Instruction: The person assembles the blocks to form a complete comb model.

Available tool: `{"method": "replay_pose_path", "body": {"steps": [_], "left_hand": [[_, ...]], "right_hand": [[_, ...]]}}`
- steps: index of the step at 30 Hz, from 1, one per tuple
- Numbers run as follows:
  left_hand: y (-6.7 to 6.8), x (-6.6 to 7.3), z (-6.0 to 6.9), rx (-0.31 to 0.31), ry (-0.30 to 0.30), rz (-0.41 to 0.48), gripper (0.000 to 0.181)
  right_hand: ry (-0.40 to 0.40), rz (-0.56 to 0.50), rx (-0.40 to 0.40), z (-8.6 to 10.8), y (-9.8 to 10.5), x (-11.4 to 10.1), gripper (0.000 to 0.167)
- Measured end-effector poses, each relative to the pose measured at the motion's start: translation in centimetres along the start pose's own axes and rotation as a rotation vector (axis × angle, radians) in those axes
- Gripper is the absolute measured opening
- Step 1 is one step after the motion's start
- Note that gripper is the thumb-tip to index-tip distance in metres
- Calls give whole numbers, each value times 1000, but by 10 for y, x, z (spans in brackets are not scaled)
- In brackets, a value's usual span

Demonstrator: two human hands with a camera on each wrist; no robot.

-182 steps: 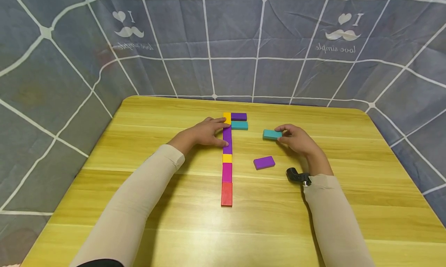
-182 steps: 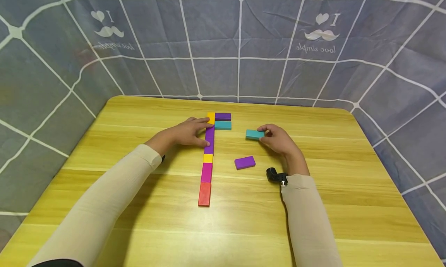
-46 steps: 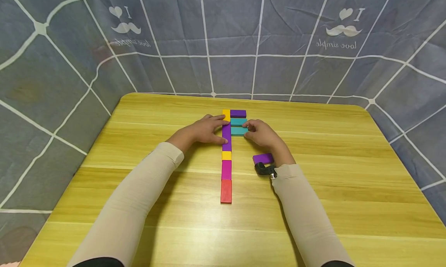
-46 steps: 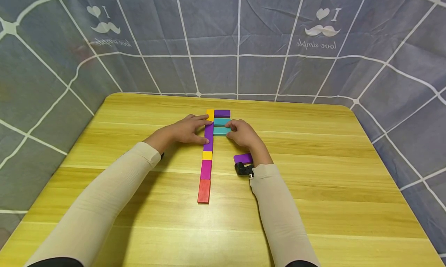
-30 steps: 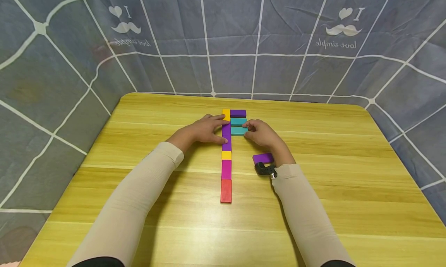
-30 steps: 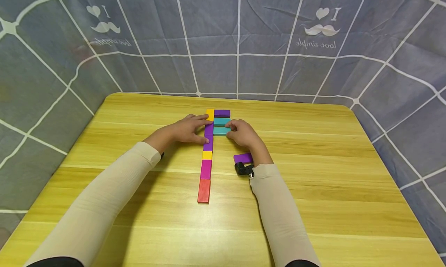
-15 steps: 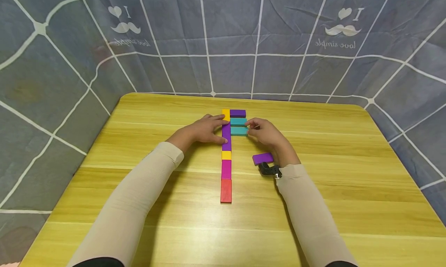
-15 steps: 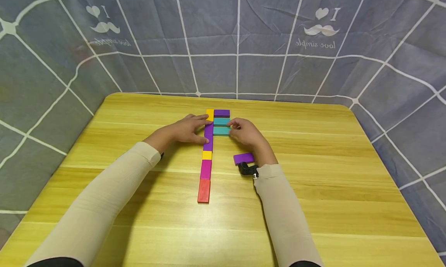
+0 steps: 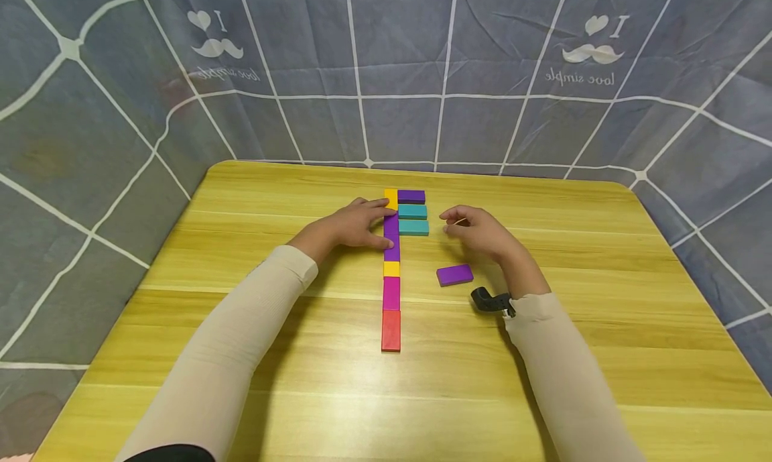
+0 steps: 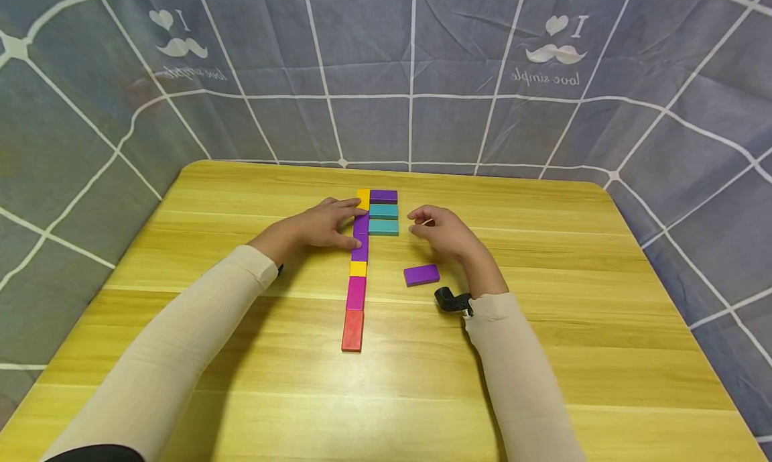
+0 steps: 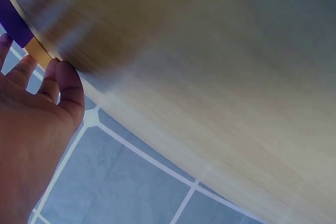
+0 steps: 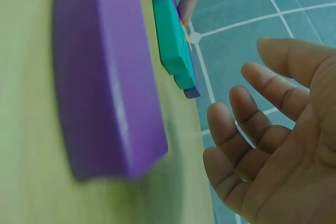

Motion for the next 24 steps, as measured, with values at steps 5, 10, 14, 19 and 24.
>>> {"method": "replay_pose_path", "body": {"steps": [5,10,14,19,24], "left_hand": [[0,0,0,-4,0,8,82],[0,-1,0,-6,7,3,82],[0,0,0,-7,8,3,82],[1,1,2,-5,5,9,82],[0,2,2,-4,4,7,81]], "right_hand": [[-8,-7,-17,16,-1,9,34],[11,-13,-40,32,-3,14,34],[24,15,-49,43,-5,16,33],[55,37,-80,53,-7,16,31],[73,28,-124,58,-11,19,31]]}}
Point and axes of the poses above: each hand's wrist, its own z-axis away from the middle knuckle, its own y-axis out of the back of the hand, x = y × z, the point moved 7 cm from there along -z, towards the middle knuckle, and after that the axes turned 13 degrees about -x, right-handed, at the moved point
